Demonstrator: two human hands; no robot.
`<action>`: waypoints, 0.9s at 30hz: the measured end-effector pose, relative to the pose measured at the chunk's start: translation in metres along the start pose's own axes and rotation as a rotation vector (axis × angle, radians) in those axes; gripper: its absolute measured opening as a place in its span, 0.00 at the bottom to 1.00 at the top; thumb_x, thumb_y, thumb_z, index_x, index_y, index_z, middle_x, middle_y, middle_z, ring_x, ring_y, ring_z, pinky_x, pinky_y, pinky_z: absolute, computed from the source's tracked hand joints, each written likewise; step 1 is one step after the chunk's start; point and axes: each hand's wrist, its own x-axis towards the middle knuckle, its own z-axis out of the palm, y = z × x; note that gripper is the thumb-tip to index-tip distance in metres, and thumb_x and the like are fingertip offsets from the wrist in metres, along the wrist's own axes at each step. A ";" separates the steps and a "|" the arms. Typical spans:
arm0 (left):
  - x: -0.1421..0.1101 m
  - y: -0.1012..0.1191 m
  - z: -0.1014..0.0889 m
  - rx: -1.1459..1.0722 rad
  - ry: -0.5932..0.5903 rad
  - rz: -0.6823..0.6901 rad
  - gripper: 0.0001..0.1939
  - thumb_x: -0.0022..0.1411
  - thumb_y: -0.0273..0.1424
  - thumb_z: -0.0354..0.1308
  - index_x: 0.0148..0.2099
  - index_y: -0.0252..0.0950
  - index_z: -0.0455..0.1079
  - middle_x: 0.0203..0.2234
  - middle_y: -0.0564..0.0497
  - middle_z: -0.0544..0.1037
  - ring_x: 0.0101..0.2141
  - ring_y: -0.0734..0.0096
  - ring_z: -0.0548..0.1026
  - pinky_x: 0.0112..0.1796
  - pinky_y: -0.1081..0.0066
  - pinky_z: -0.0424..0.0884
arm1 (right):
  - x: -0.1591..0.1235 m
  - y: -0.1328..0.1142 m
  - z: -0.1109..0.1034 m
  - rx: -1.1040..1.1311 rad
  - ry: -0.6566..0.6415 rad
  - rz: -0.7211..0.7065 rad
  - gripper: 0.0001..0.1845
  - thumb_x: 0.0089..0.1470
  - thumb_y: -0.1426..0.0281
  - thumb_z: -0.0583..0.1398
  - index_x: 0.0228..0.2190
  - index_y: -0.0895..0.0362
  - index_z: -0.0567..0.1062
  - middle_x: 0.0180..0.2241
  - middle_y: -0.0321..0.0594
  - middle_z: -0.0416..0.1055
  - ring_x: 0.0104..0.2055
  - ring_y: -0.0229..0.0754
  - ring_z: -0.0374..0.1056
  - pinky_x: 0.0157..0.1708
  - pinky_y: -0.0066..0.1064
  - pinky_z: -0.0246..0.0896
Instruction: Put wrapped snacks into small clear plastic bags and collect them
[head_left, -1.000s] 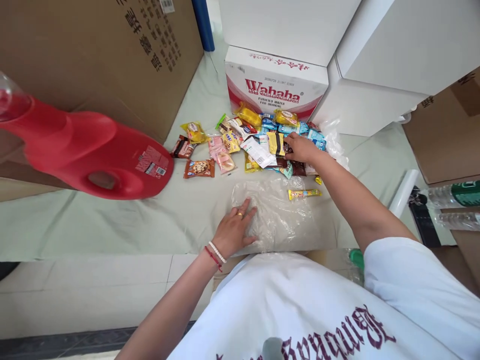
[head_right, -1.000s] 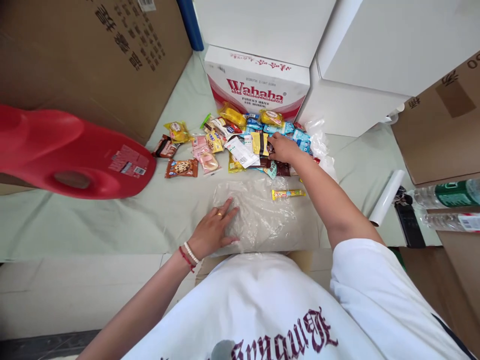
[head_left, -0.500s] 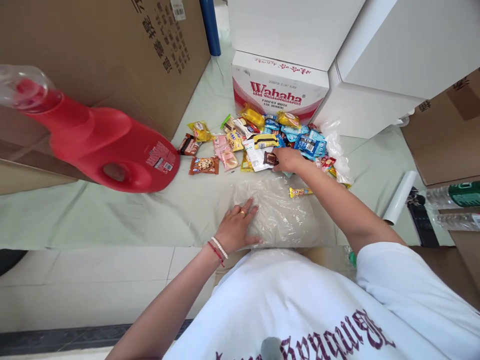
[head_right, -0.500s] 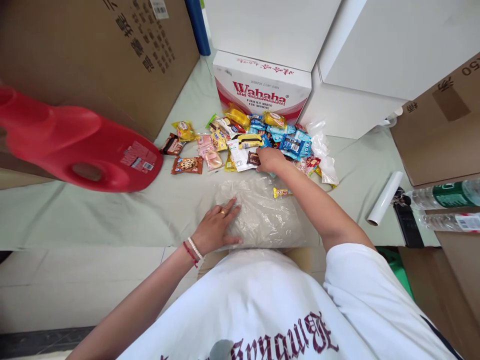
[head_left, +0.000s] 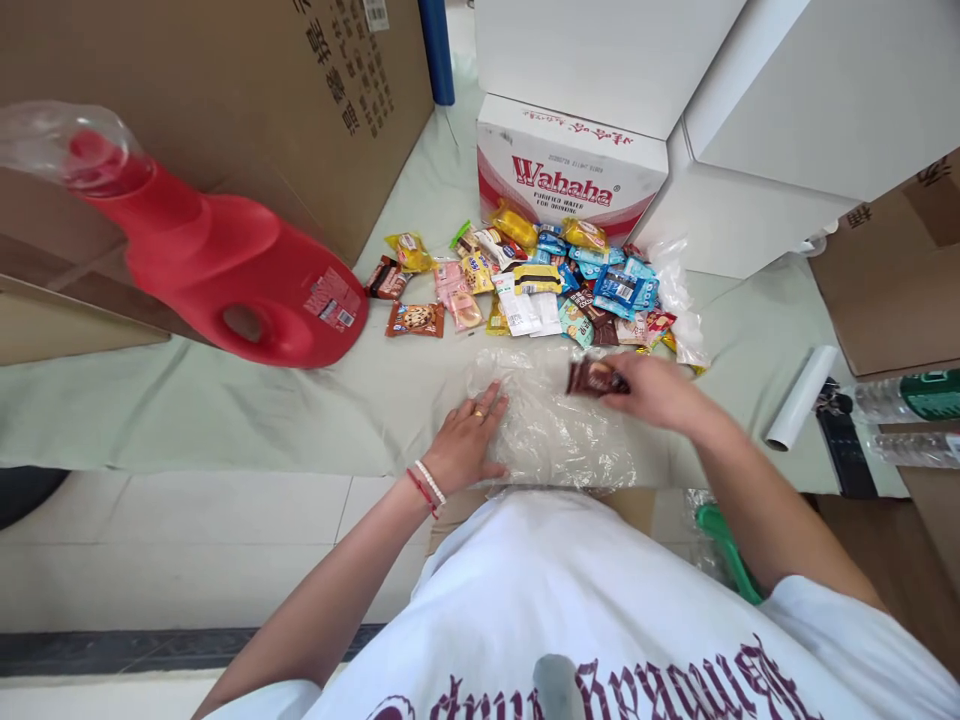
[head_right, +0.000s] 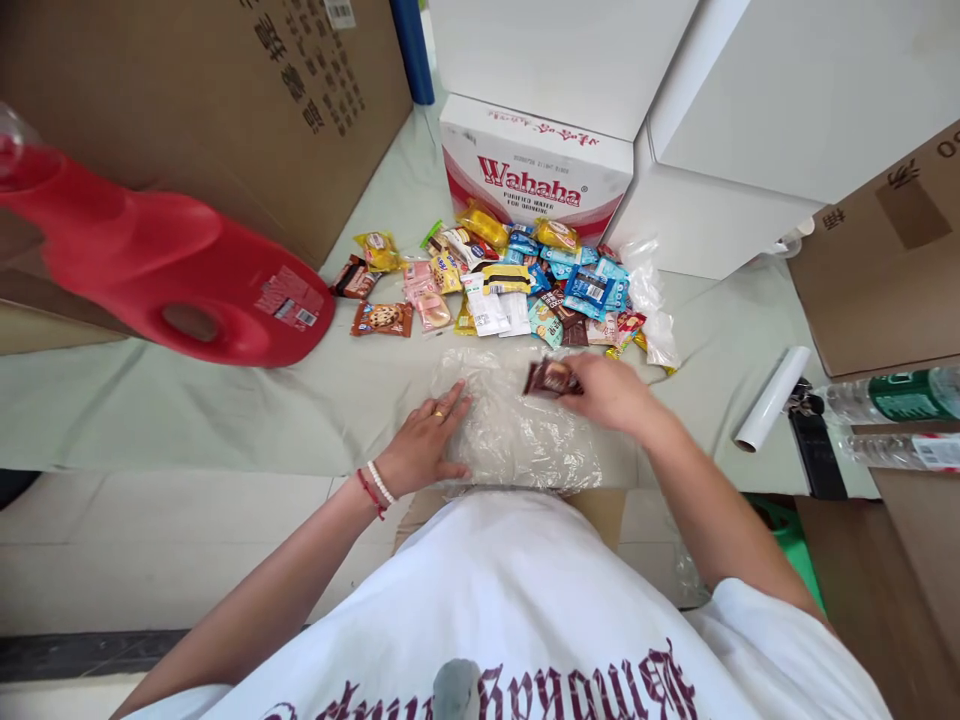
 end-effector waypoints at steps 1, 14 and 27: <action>-0.002 -0.001 0.000 0.004 0.010 -0.002 0.59 0.49 0.46 0.74 0.75 0.37 0.49 0.76 0.38 0.40 0.63 0.42 0.62 0.57 0.52 0.67 | -0.003 -0.016 0.015 0.032 -0.020 -0.072 0.18 0.57 0.62 0.63 0.48 0.54 0.74 0.45 0.43 0.77 0.43 0.47 0.73 0.36 0.30 0.59; -0.040 -0.023 0.035 -0.068 0.283 -0.060 0.44 0.62 0.44 0.63 0.74 0.38 0.51 0.71 0.35 0.58 0.65 0.46 0.64 0.59 0.50 0.62 | 0.001 -0.050 0.071 0.080 0.041 -0.126 0.24 0.59 0.61 0.65 0.55 0.52 0.71 0.53 0.49 0.69 0.53 0.54 0.68 0.43 0.36 0.66; -0.071 -0.024 0.034 -0.064 0.147 0.216 0.44 0.48 0.20 0.54 0.69 0.37 0.62 0.71 0.41 0.59 0.70 0.56 0.58 0.70 0.46 0.43 | 0.015 -0.075 0.086 0.171 0.038 -0.300 0.30 0.58 0.67 0.66 0.60 0.57 0.67 0.56 0.53 0.67 0.57 0.55 0.65 0.53 0.41 0.66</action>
